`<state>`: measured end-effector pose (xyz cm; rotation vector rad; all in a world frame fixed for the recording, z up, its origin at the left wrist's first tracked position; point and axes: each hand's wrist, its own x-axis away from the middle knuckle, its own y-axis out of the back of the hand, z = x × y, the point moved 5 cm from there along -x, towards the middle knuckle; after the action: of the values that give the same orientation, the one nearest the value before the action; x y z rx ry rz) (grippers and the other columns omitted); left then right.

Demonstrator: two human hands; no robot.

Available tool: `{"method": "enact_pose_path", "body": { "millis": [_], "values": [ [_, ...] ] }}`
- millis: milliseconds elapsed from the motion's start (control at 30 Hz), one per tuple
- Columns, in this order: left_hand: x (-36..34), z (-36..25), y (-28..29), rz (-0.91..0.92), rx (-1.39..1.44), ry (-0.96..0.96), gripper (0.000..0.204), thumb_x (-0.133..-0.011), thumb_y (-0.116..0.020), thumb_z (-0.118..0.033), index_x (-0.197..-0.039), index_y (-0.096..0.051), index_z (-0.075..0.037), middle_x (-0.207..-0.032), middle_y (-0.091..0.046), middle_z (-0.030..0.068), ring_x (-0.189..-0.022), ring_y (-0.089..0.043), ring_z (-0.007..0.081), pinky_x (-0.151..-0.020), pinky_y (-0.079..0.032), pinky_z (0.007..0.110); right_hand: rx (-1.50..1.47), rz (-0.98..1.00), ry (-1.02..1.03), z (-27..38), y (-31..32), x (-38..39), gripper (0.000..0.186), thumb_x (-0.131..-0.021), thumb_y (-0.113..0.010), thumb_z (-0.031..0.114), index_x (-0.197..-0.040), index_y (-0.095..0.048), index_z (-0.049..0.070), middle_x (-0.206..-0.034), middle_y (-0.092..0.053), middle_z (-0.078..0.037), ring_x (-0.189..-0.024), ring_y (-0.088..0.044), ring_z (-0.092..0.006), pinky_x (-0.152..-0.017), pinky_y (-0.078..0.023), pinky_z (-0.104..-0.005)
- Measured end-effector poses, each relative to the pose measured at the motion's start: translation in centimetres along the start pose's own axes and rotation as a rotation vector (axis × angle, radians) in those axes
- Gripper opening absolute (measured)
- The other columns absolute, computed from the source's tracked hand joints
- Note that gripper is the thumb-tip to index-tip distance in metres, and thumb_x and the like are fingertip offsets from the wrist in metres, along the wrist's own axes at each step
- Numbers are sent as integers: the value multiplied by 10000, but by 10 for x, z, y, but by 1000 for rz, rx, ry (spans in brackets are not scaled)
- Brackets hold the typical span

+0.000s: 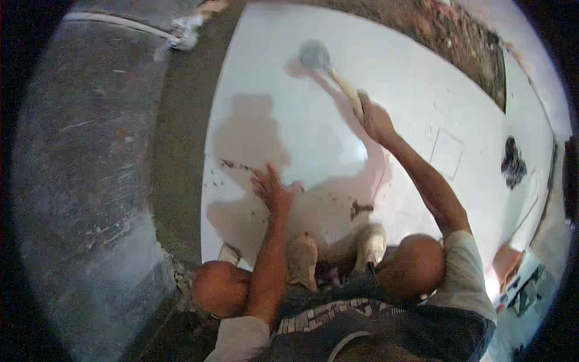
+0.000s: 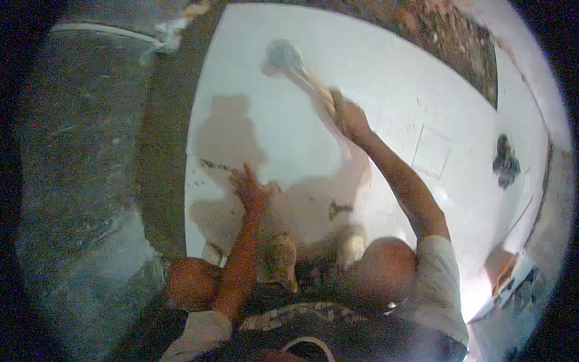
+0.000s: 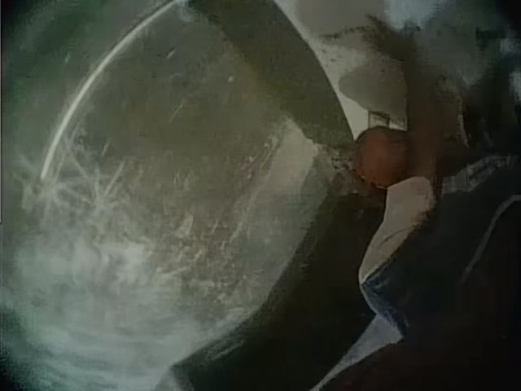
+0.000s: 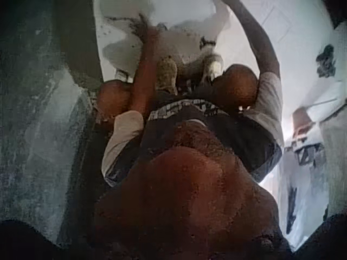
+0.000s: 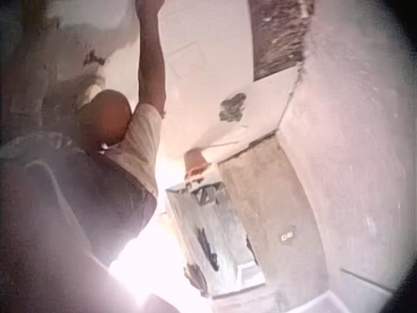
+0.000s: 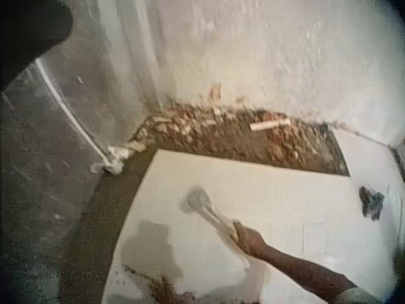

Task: Positioning a large square tile on the floor and tapping it down with a rubber mallet.

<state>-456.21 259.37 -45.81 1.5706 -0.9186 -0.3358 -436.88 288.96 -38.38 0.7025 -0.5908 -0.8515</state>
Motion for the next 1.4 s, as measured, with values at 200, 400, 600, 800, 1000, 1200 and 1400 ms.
{"method": "enact_pose_path", "body": {
  "millis": [200, 400, 600, 800, 1000, 1200, 1400],
  "values": [
    [1, -1, 18, 92, 22, 45, 1246, -577, -802, -590, -1506, -64, -212, -1515, 58, 291, -1375, 16, 530, -1013, -152, 715, -156, -90, -21, 67, 48, -57, 425, -985, -368, 420, -1190, -425, 52, -835, -619, -294, -778, -609, -478, -672, -460, -548],
    [-3, -11, 17, 90, 37, 80, 1260, -546, -772, -658, -1504, -92, -202, -1516, 51, 289, -1372, 13, 536, -1014, -134, 721, -269, -340, 52, 132, 57, -88, 368, -983, -398, 371, -1178, -428, 59, -766, -602, -263, -694, -604, -443, -606, -443, -532],
    [2, -9, 10, 57, 102, 32, 1256, -533, -803, -609, -1501, -119, -192, -1521, 52, 279, -1371, 14, 537, -1015, -111, 725, 63, -182, -79, 72, -14, -111, 301, -969, -450, 306, -1130, -417, 53, -736, -605, -278, -687, -595, -458, -552, -448, -548],
    [1, -8, 19, 85, 114, 67, 1234, -534, -771, -660, -1496, -166, -180, -1523, 51, 274, -1376, 36, 525, -1022, -88, 718, -141, -274, -120, 86, 1, -85, 399, -955, -429, 447, -1054, -435, 61, -670, -599, -244, -689, -609, -455, -616, -461, -558],
    [1, 4, 12, 55, 88, 65, 1263, -529, -717, -734, -1500, -140, -169, -1520, 50, 279, -1382, 47, 510, -1033, -72, 707, -102, -133, -112, 110, -2, -74, 378, -969, -419, 416, -1059, -463, 52, -761, -609, -287, -716, -592, -480, -614, -446, -557],
    [-6, -21, 9, 120, 119, 89, 1225, -566, -708, -714, -1499, -138, -159, -1517, 41, 286, -1386, 41, 500, -1023, -59, 720, 111, -47, -102, 49, -37, -81, 347, -950, -463, 388, -1089, -434, 71, -776, -623, -264, -765, -611, -470, -668, -471, -561],
    [-13, -2, 19, -17, 147, 53, 1191, -592, -739, -641, -1499, -130, -167, -1520, 34, 280, -1378, 27, 519, -1018, -81, 726, -68, -28, -6, 139, -37, -49, 330, -969, -434, 383, -1030, -438, 59, -736, -612, -260, -722, -597, -478, -608, -464, -559]
  ]
}}
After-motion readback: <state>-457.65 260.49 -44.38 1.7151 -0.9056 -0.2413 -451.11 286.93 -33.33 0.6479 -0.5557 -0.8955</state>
